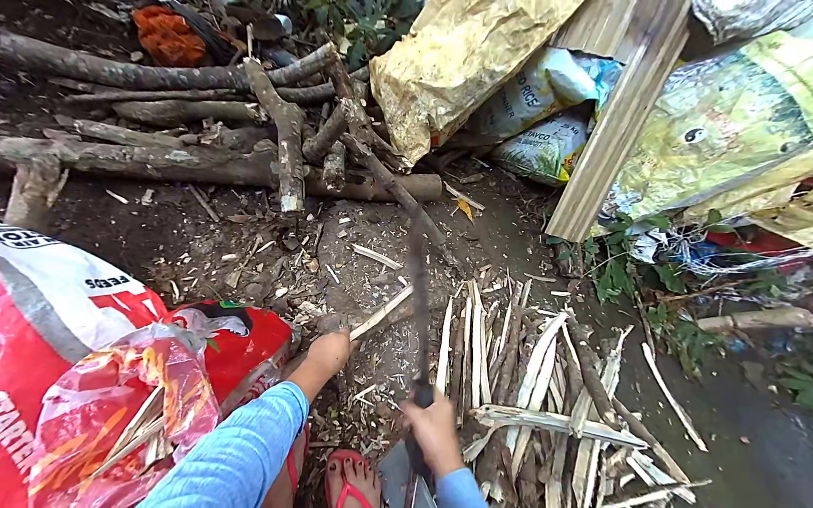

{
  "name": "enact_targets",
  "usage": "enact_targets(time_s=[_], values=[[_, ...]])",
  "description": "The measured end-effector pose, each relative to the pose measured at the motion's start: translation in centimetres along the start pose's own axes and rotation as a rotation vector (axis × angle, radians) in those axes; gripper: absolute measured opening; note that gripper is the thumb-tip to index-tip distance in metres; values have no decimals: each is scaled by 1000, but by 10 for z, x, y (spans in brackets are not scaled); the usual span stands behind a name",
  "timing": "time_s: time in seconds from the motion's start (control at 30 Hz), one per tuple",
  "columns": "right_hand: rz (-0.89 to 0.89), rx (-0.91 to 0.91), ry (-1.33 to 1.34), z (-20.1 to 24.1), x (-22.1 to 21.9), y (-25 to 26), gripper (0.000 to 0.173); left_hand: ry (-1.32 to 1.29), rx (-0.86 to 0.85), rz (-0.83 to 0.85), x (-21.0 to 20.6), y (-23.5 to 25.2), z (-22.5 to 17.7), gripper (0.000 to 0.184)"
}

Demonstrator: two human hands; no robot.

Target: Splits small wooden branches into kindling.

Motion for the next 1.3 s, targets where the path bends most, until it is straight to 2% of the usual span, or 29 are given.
enact_targets(time_s=[0.07,0.13,0.17,0.2,0.23,0.27,0.3,0.33,0.4,0.43,0.47,0.6,0.77,0.87,0.97,1.03,1.1,1.13,1.2,1.23,1.3], values=[[-179,303,143,82,55,-18,30,29,9,-5,1,0,1,55],[-319,727,364,170,111,-42,15,52,17,-8,2,-1,0,55],[-339,912,478,205,132,-53,15,61,19,-9,2,-1,-1,55],[-345,1045,546,228,144,-60,18,67,20,-9,2,-1,-1,55],[-360,1095,564,234,144,-61,18,68,20,-9,3,-1,-2,55],[-389,1034,525,217,130,-54,15,65,20,-10,3,-1,-2,55],[-421,855,401,177,102,-40,10,57,19,-7,3,-3,-1,54],[-382,569,170,119,64,-19,16,48,19,-7,3,-4,-1,54],[-40,-26,-288,-10,-13,22,44,50,22,-14,1,-5,-4,54],[98,-211,-417,-58,-35,34,53,50,13,-14,-3,-8,-8,54],[172,-300,-463,-81,-50,40,56,62,10,-24,-2,-8,-8,54],[244,-311,-345,-85,-49,42,46,68,-4,-9,-4,-3,-6,55],[340,-362,-20,-76,-54,47,33,122,-51,-26,10,5,-12,54],[528,-428,338,-67,-58,42,17,242,-86,-56,25,9,-11,49],[655,-429,502,-70,-56,44,13,331,-104,-37,29,15,-11,48],[654,-401,530,-76,-62,46,11,327,-90,-28,28,14,-12,49],[496,-337,341,-78,-62,51,13,235,-85,-15,26,10,-14,51],[377,-289,101,-74,-57,53,18,132,-90,-2,22,7,-14,53],[213,-242,-399,-65,-46,53,41,6,-67,23,10,4,-14,56],[200,-241,-529,-67,-46,50,47,-30,-52,26,5,3,-11,57],[202,-197,-568,-70,-47,43,48,-65,-19,10,1,7,-2,56]])
Point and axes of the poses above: each hand's wrist, its own y-axis towards the middle knuckle, its own x-axis out of the back of the hand, z = x × y, the point moved 10 cm from there along y, towards the middle knuckle, and after that the axes turned 6 degrees about -y, right-handed, at the moved point
